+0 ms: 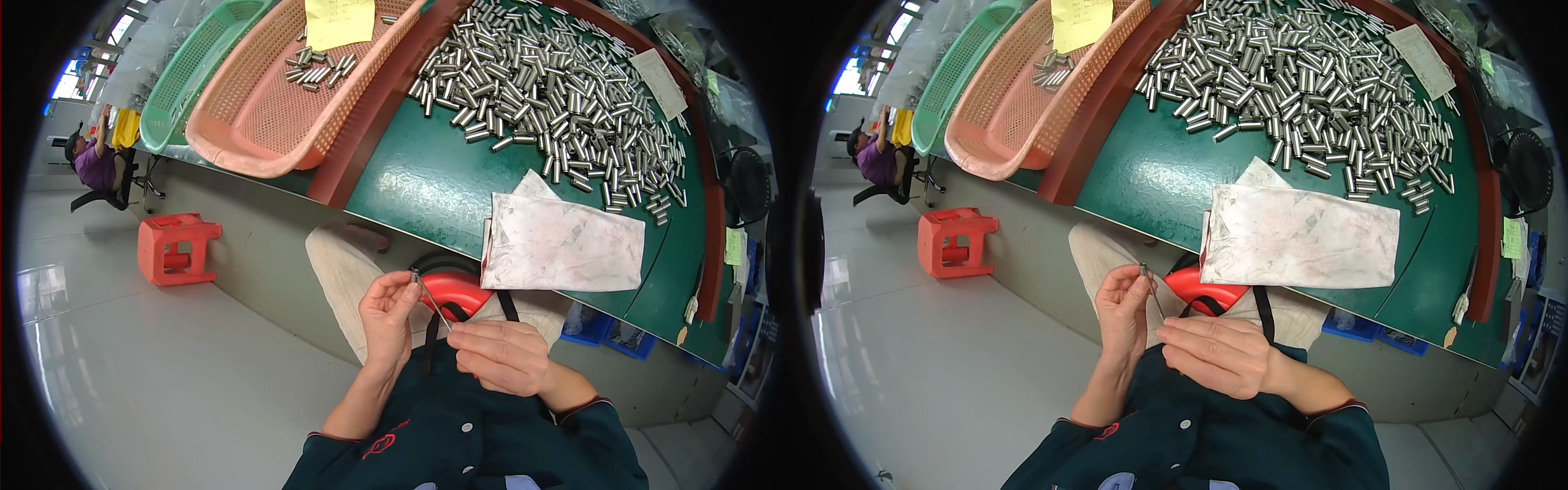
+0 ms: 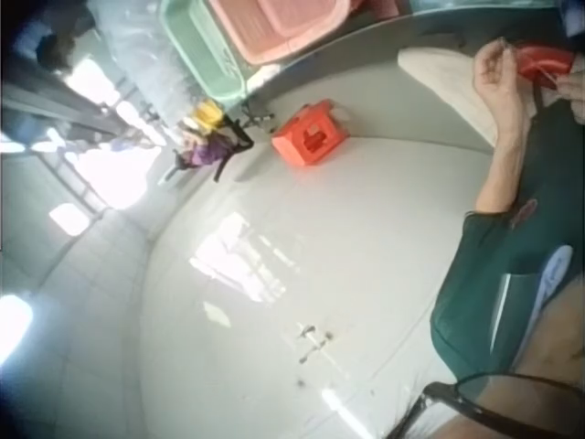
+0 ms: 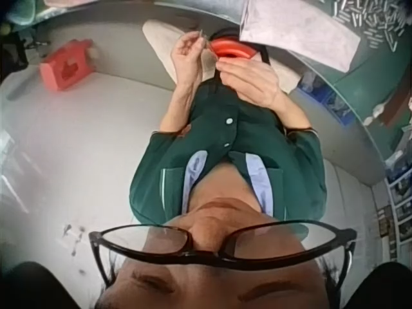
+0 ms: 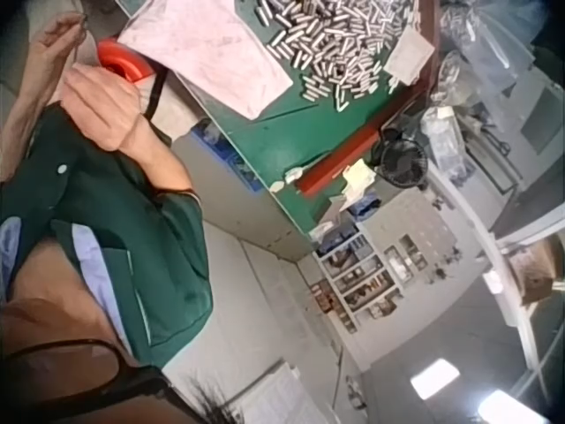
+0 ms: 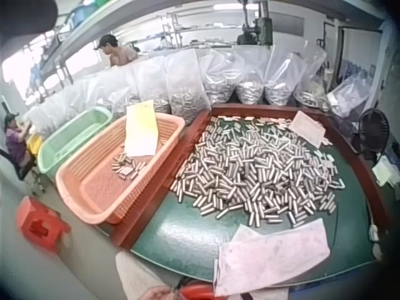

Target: Inspecting or cleaning the interior of small cylindrical metal components using a thin metal probe.

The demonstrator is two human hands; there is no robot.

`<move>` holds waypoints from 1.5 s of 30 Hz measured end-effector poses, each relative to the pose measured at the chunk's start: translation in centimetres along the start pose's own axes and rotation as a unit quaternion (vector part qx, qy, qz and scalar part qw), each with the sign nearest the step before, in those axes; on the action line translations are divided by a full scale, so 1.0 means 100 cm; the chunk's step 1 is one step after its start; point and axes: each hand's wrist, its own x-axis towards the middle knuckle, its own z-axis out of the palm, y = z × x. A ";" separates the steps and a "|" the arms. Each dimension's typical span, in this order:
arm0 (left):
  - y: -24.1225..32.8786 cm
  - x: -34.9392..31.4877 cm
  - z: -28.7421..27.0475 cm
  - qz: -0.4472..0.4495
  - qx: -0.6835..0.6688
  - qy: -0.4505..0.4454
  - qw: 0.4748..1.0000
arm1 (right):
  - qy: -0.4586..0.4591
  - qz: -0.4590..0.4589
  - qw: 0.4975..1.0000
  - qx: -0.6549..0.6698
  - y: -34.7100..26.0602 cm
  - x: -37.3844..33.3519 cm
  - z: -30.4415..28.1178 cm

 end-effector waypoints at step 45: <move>-0.007 0.004 -0.003 0.122 0.076 -0.006 0.990 | 0.077 0.051 0.995 0.041 0.005 -0.003 0.004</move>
